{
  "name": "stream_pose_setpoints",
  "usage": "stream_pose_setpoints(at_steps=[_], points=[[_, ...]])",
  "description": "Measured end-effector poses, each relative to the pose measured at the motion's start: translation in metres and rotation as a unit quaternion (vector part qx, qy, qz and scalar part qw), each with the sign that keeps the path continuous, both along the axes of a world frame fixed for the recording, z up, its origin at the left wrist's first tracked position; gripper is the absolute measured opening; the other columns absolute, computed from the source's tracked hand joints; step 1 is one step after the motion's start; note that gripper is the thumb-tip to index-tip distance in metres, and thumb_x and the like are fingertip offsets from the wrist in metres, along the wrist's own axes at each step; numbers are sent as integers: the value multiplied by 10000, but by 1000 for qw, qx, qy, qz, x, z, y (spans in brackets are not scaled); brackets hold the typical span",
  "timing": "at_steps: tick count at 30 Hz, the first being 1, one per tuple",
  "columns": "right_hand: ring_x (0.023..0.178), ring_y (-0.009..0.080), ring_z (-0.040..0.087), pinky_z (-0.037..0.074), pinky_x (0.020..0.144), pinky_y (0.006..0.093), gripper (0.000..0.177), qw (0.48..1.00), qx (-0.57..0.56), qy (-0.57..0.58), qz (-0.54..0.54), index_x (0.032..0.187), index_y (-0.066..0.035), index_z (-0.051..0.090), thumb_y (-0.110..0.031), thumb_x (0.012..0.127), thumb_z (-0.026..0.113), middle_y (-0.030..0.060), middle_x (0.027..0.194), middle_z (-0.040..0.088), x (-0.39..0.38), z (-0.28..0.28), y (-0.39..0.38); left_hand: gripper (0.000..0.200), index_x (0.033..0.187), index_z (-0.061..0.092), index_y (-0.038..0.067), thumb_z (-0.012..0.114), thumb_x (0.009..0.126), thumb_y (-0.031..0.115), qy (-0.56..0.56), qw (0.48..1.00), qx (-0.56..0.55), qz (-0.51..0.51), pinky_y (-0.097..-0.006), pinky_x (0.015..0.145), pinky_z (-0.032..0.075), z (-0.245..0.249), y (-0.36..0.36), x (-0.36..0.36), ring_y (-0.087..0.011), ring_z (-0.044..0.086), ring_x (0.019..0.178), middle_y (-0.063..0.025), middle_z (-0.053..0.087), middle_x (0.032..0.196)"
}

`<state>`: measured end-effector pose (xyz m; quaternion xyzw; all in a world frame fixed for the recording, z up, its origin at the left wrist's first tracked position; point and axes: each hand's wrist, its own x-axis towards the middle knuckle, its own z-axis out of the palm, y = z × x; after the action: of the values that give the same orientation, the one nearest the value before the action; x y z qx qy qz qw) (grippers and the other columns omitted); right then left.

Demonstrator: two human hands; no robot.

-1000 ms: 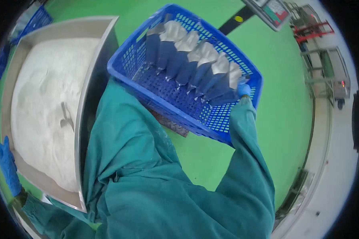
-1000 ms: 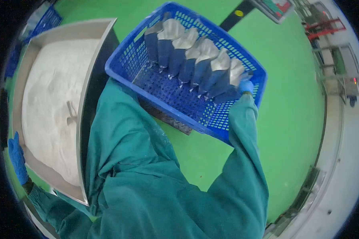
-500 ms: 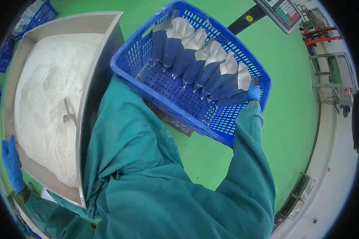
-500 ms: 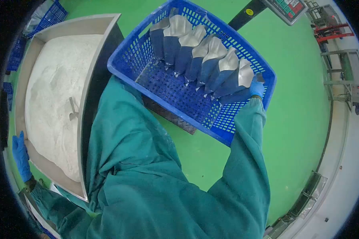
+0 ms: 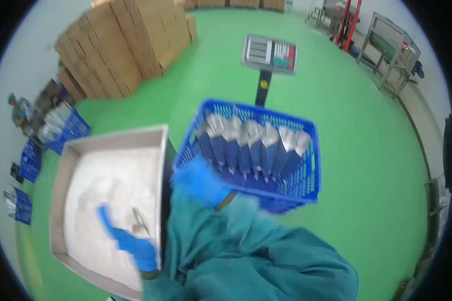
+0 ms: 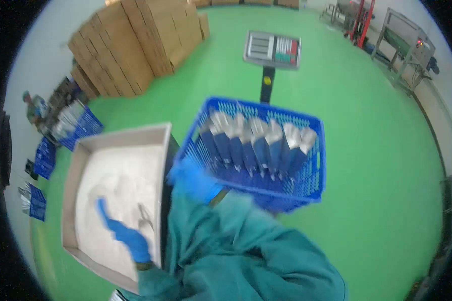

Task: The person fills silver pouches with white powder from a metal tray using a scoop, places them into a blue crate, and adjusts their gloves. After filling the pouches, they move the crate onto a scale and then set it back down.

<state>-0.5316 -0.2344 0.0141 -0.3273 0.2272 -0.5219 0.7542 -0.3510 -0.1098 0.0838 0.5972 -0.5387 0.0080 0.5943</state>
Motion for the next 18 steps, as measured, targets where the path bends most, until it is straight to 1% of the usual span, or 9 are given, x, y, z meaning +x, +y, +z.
stream_pose_setpoints(at_steps=[1, 2, 6, 7, 9, 11, 13, 14, 18], points=[[705, 236, 561, 459, 658, 371, 415, 950, 255, -72, 163, 983, -69, 566, -445, 886, 420, 67, 812, 596, 49, 11, 28, 584, 1334, 255, -21, 345, 892, 349, -78, 996, -19, -46, -404, 1067, 152, -5, 5, -22, -271, 260, 1282, -147, 274, 1387], [846, 263, 560, 457, 751, 396, 546, 908, 185, -256, 277, 1125, -86, 499, -548, 869, 364, 101, 968, 577, 118, -52, 37, 632, 1345, 242, -5, 457, 842, 311, -313, 947, 48, -60, -415, 1064, 131, 4, 15, -15, -292, 242, 1294, -152, 248, 1403], [1023, 290, 512, 430, 855, 448, 678, 841, 157, -278, 437, 1285, -149, 362, -634, 811, 386, 131, 1252, 429, 157, 39, 83, 613, 1358, 240, 46, 501, 846, 259, -377, 866, 233, 230, -416, 1039, 197, -32, 61, 110, -267, 323, 1254, -135, 339, 1360], [1076, 335, 486, 422, 869, 460, 691, 865, 102, -266, 412, 1321, -162, 318, -624, 813, 399, 142, 1290, 397, 152, 49, 88, 514, 1318, 311, 38, 494, 865, 202, 23, 964, 189, 187, -402, 954, 352, -32, 97, 137, -246, 418, 1174, -140, 387, 1317], [1107, 373, 462, 415, 871, 474, 700, 893, 64, -186, 404, 1333, -167, 287, -606, 808, 436, 147, 1298, 390, 124, 62, 85, 358, 1117, 464, -43, 578, 807, 93, 379, 909, 146, 91, -372, 794, 485, -100, 198, 282, -225, 543, 966, -161, 521, 1092], [914, 227, 530, 455, 793, 388, 361, 959, -68, -14, 274, 1064, -137, 470, -439, 867, 455, 62, 969, 513, 108, 29, 68, 351, 966, 541, -23, 598, 783, 272, 180, 939, 175, 235, -389, 741, 482, -90, 279, 266, -240, 592, 774, -159, 588, 865], [535, 93, 466, 393, 485, 237, 261, 909, 138, -87, 383, 696, -163, 505, -323, 898, 467, -42, 583, 427, 114, 13, 44, 370, 868, 599, 27, 593, 746, 376, -297, 711, 524, 362, -399, 699, 474, -152, 390, 309, -258, 599, 724, -147, 607, 786], [416, 74, 327, 243, 381, 224, 247, 957, 127, 51, 258, 687, -178, 481, -312, 894, 476, -64, 521, 356, 128, 9, 43, 389, 819, 628, 51, 590, 728, 428, -408, 603, 606, 320, -403, 677, 470, -188, 431, 321, -267, 603, 699, -141, 617, 746], [433, 89, 430, 348, 394, 227, 248, 908, -94, 241, 329, 676, -130, 510, -278, 874, 498, -9, 526, 435, 203, 2, 18, 162, 642, 658, 157, 592, 662, 304, -168, 516, 746, 386, -382, 511, 464, -172, 436, 290, -223, 617, 613, -74, 602, 630]])
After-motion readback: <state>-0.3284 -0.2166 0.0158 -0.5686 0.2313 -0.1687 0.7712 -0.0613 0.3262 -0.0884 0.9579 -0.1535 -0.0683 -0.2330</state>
